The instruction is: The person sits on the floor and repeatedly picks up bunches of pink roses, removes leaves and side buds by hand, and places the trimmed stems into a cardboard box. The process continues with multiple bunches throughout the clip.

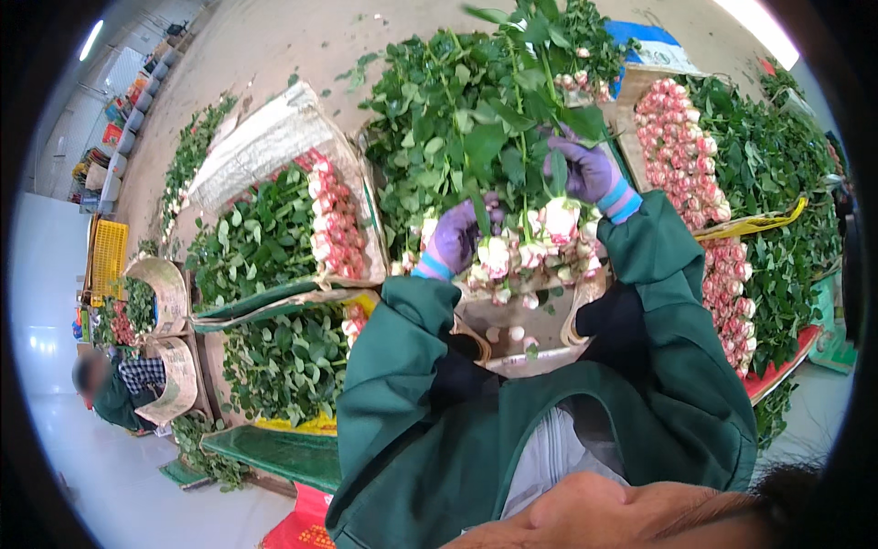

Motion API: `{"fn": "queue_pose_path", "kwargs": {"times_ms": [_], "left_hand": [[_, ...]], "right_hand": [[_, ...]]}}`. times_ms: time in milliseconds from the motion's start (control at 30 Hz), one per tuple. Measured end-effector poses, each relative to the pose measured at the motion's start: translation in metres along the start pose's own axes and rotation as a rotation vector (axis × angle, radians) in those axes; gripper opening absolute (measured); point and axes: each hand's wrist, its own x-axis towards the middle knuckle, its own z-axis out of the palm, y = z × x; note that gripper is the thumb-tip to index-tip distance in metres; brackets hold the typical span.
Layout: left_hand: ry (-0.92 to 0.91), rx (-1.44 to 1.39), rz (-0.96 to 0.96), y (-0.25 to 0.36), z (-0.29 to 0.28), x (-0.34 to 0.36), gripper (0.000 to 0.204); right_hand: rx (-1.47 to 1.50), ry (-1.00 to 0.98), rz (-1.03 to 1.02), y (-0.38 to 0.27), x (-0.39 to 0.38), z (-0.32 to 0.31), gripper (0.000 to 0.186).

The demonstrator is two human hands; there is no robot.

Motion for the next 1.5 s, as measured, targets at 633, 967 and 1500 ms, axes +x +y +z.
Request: {"fn": "queue_pose_path", "kwargs": {"times_ms": [633, 967, 1500], "left_hand": [[-0.186, -0.469, -0.013, 0.041, 0.050, 0.002, 0.050], [-0.081, -0.382, -0.034, 0.046, 0.061, -0.012, 0.049], [-0.191, -0.335, -0.130, 0.015, 0.053, 0.007, 0.061]], "right_hand": [[0.133, -0.344, -0.124, 0.031, -0.005, 0.051, 0.040], [0.263, -0.251, 0.051, 0.009, -0.025, 0.077, 0.028], [0.601, -0.637, 0.055, -0.039, -0.080, 0.063, 0.052]]}}
